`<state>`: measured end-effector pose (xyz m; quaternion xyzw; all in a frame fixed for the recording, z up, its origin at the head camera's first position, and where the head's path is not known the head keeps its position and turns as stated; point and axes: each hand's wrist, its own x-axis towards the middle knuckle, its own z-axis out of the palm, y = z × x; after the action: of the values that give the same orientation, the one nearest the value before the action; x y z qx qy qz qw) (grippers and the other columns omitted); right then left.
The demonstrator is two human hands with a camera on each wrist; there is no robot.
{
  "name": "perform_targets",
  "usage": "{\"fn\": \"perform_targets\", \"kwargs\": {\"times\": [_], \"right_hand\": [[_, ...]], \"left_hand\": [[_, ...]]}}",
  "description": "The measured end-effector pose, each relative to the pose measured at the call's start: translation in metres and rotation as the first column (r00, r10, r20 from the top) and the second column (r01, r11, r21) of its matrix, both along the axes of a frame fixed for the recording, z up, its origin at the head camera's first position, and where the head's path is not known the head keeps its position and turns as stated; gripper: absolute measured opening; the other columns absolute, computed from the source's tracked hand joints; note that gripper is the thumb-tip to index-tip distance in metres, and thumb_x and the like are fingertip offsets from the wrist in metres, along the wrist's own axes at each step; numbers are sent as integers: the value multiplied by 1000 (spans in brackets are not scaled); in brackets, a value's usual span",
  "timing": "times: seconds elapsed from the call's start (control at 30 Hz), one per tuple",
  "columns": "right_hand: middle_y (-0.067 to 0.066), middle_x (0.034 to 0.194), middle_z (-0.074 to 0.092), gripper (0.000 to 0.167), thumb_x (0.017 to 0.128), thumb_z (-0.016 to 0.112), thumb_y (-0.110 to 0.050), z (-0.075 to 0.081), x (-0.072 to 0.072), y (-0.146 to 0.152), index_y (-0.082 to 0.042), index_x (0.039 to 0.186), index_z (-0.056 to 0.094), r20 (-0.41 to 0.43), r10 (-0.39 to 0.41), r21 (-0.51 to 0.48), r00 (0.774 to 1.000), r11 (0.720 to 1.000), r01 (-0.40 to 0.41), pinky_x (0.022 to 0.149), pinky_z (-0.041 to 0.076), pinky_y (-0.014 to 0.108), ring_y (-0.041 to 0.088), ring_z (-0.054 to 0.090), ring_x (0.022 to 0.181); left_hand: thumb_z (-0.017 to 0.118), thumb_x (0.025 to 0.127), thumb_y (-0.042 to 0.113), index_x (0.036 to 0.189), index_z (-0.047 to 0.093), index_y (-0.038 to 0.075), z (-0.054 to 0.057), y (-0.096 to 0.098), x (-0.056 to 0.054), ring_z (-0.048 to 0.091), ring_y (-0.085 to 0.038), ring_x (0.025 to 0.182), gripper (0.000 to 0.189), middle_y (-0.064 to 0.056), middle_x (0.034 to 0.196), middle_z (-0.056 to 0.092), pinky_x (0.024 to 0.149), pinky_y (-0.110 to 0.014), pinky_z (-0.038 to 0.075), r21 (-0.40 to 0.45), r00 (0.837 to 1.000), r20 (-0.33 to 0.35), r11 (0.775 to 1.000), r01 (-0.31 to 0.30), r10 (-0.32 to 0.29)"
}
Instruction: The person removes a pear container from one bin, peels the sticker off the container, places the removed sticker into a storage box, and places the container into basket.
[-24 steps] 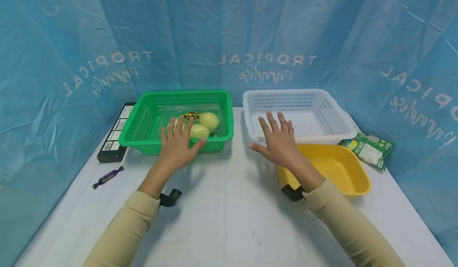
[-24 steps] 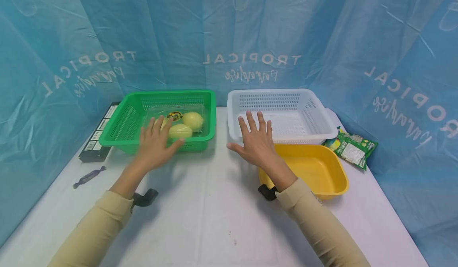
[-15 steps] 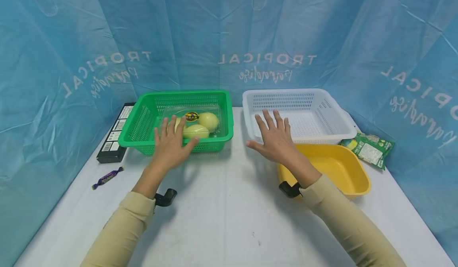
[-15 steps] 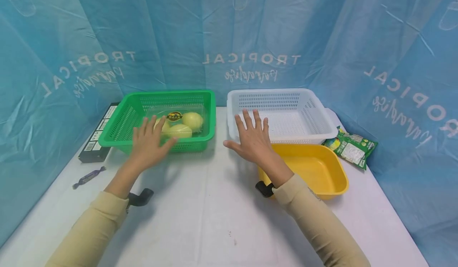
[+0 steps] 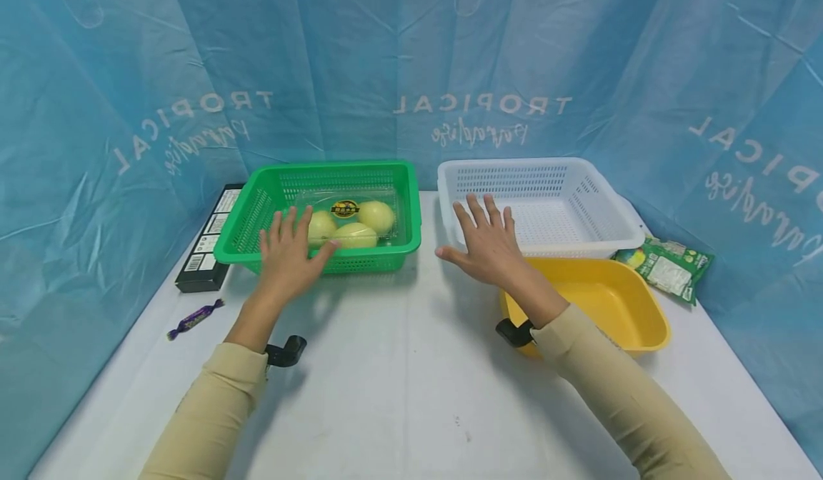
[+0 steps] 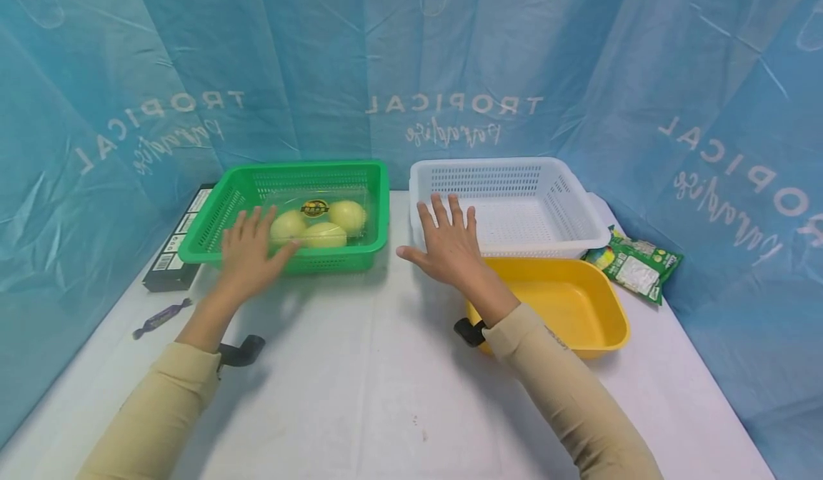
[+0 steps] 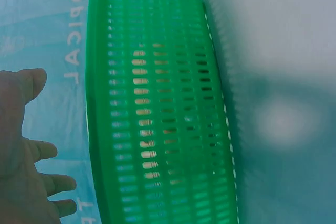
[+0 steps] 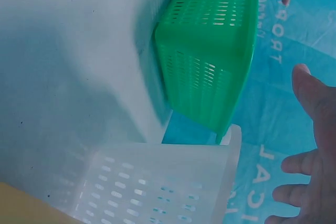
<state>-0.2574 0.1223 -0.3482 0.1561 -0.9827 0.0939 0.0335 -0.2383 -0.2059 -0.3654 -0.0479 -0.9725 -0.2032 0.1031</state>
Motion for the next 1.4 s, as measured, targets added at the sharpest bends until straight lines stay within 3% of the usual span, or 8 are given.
{"fn": "perform_targets", "kwargs": {"times": [0.23, 0.43, 0.77, 1.0, 1.2, 1.4], "right_hand": [[10, 161, 5, 87, 87, 48, -64, -2, -4, -4, -17, 153, 15, 32, 12, -59, 999, 998, -11, 115, 0, 61, 32, -1, 148], [11, 160, 11, 83, 88, 49, -61, -4, -7, -8, -15, 151, 20, 8, 29, -134, 1000, 991, -28, 114, 9, 60, 34, 7, 147], [14, 156, 22, 78, 89, 54, -56, -8, -15, -16, -12, 148, 28, -15, 53, -278, 998, 959, -55, 109, 22, 59, 41, 23, 139], [14, 152, 29, 74, 89, 57, -50, -10, -18, -20, -11, 146, 32, -9, 51, -419, 999, 907, -50, 110, 25, 55, 39, 28, 135], [13, 151, 29, 73, 89, 59, -47, -12, -18, -24, -12, 147, 30, 42, 67, -522, 997, 852, -35, 107, 34, 52, 35, 30, 133], [12, 153, 27, 75, 89, 60, -44, -14, -19, -30, -12, 148, 27, 86, 84, -587, 993, 809, -18, 108, 33, 52, 34, 30, 136]], "left_hand": [[46, 94, 51, 152, 12, 10, -4, -12, -5, 3, -45, 144, 79, -25, 156, 11, 112, -66, 3, 42, 1000, -20, 999, -13, 14], [49, 94, 48, 152, 14, 10, -8, -19, -8, 13, -46, 142, 78, -26, 154, 16, 111, -66, 12, 104, 999, -42, 994, -21, 25], [52, 95, 34, 150, 19, 8, -6, -27, -12, 21, -47, 138, 70, -27, 151, 23, 107, -66, 21, 172, 998, -9, 983, -68, 70], [52, 94, 32, 150, 21, 8, -3, -31, -16, 24, -47, 136, 68, -27, 149, 24, 106, -64, 24, 222, 997, -8, 973, -69, 73], [52, 95, 31, 150, 21, 6, -3, -35, -20, 23, -48, 137, 67, -28, 150, 23, 107, -65, 23, 246, 998, 2, 967, -62, 64], [51, 96, 31, 150, 20, 6, 0, -40, -24, 24, -48, 137, 67, -28, 150, 23, 107, -65, 23, 267, 998, 37, 962, -56, 48]]}}
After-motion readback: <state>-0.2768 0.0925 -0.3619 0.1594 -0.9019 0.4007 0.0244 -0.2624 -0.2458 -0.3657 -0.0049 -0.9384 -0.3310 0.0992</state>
